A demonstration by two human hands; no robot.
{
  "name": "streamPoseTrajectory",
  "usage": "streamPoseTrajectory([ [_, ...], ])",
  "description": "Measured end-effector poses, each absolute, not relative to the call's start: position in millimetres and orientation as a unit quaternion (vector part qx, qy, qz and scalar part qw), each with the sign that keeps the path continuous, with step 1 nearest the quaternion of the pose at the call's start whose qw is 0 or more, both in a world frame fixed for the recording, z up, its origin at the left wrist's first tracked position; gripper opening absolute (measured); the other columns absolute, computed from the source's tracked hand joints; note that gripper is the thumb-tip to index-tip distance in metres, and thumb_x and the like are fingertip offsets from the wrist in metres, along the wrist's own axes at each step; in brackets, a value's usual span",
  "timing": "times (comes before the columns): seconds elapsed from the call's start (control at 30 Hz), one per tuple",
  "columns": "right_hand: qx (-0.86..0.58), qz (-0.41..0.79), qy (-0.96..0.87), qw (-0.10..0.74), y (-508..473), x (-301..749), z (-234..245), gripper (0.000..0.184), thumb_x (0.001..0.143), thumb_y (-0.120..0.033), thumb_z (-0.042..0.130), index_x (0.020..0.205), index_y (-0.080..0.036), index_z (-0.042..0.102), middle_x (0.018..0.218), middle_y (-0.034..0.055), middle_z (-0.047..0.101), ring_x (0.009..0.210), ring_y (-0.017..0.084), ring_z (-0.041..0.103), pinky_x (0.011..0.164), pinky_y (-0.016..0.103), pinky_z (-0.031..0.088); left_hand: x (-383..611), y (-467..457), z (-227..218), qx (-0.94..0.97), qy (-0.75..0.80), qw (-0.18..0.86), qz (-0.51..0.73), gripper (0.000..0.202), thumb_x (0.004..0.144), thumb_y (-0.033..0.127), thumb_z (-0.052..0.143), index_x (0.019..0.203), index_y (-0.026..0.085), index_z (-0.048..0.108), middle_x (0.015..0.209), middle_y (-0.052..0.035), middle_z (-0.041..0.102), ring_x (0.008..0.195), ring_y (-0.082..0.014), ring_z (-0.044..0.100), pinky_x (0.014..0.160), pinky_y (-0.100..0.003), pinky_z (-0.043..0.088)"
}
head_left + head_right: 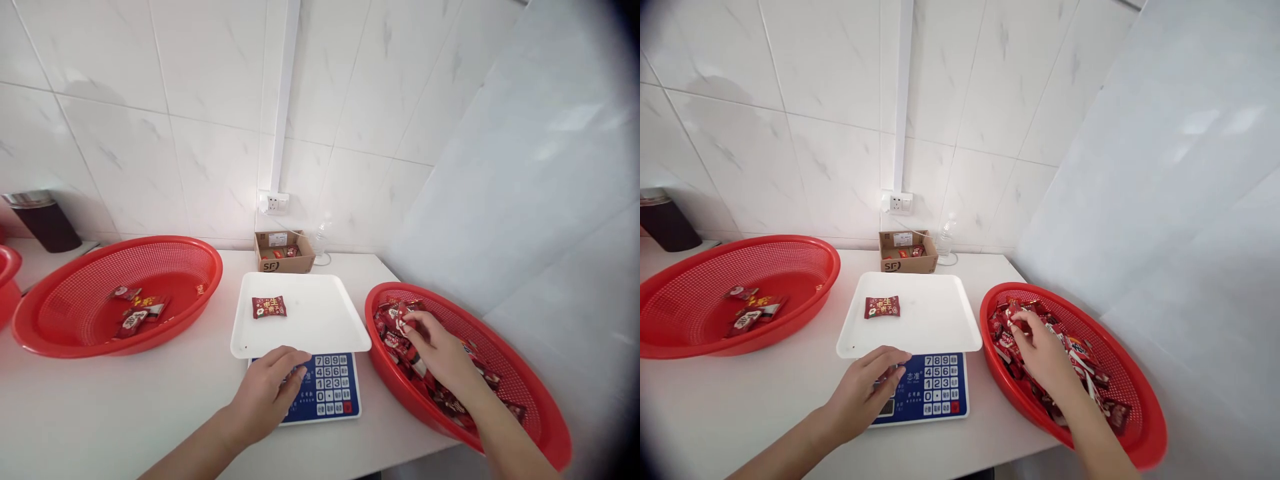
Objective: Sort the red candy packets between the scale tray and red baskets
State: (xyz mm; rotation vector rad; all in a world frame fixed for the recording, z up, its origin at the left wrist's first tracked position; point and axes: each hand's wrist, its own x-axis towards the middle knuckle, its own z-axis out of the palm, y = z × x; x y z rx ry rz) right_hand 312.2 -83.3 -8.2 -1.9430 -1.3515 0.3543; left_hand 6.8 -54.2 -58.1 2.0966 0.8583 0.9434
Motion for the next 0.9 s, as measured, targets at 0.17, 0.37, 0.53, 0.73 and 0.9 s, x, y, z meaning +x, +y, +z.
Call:
streamPoseTrajectory([
  [0.17, -0.514, 0.485, -0.394, 0.588, -103, 236, -11, 0.032, 0.069, -0.043, 0.070, 0.091, -0.025, 0.056, 0.082, 0.0022, 0.064, 0.071, 0.019, 0.062, 0.066, 0.033, 0.048, 21, -58, -44, 0.694, 0.368, 0.484, 0.386, 0.037, 0.085, 0.040, 0.051, 0.119, 0.025, 0.056, 0.102, -0.0068, 0.063, 0.074, -0.0169, 0.058, 0.067, -0.030, 0.051],
  [0.37, -0.408, 0.611, -0.383, 0.559, -103, 178, -27, 0.026, 0.076, -0.040, 0.068, 0.094, -0.023, 0.060, 0.074, 0.0003, 0.062, 0.069, 0.015, 0.061, 0.061, 0.027, 0.045, 29, -54, -26, 0.598, 0.329, 0.625, 0.379, 0.033, 0.085, 0.046, 0.051, 0.100, 0.018, 0.063, 0.073, -0.0009, 0.059, 0.067, -0.0155, 0.053, 0.058, -0.025, 0.044],
  [0.53, -0.466, 0.529, -0.407, 0.581, -99, 174, -33, 0.033, 0.078, -0.045, 0.065, 0.104, -0.024, 0.061, 0.081, 0.0014, 0.063, 0.072, 0.015, 0.059, 0.062, 0.028, 0.049, 27, -53, -27, 0.542, 0.354, 0.648, 0.401, 0.026, 0.081, 0.044, 0.057, 0.085, 0.019, 0.063, 0.074, 0.0002, 0.060, 0.064, -0.0136, 0.050, 0.061, -0.025, 0.043],
  [0.73, -0.548, 0.450, -0.460, 0.534, -101, 179, -38, 0.034, 0.076, -0.050, 0.063, 0.092, -0.020, 0.062, 0.069, 0.0006, 0.062, 0.061, 0.015, 0.057, 0.055, 0.027, 0.046, 27, -54, -32, 0.529, 0.361, 0.625, 0.447, 0.021, 0.082, 0.040, 0.058, 0.081, 0.019, 0.061, 0.071, 0.0014, 0.061, 0.063, -0.0123, 0.050, 0.060, -0.023, 0.043],
  [0.9, -0.489, 0.509, -0.525, 0.475, -108, 189, -31, 0.032, 0.079, -0.045, 0.063, 0.101, -0.021, 0.061, 0.088, 0.0028, 0.065, 0.080, 0.017, 0.059, 0.068, 0.028, 0.046, 26, -46, -23, 0.552, 0.348, 0.642, 0.403, 0.021, 0.079, 0.038, 0.062, 0.086, 0.019, 0.066, 0.073, -0.0001, 0.064, 0.070, -0.0152, 0.057, 0.067, -0.027, 0.046],
])
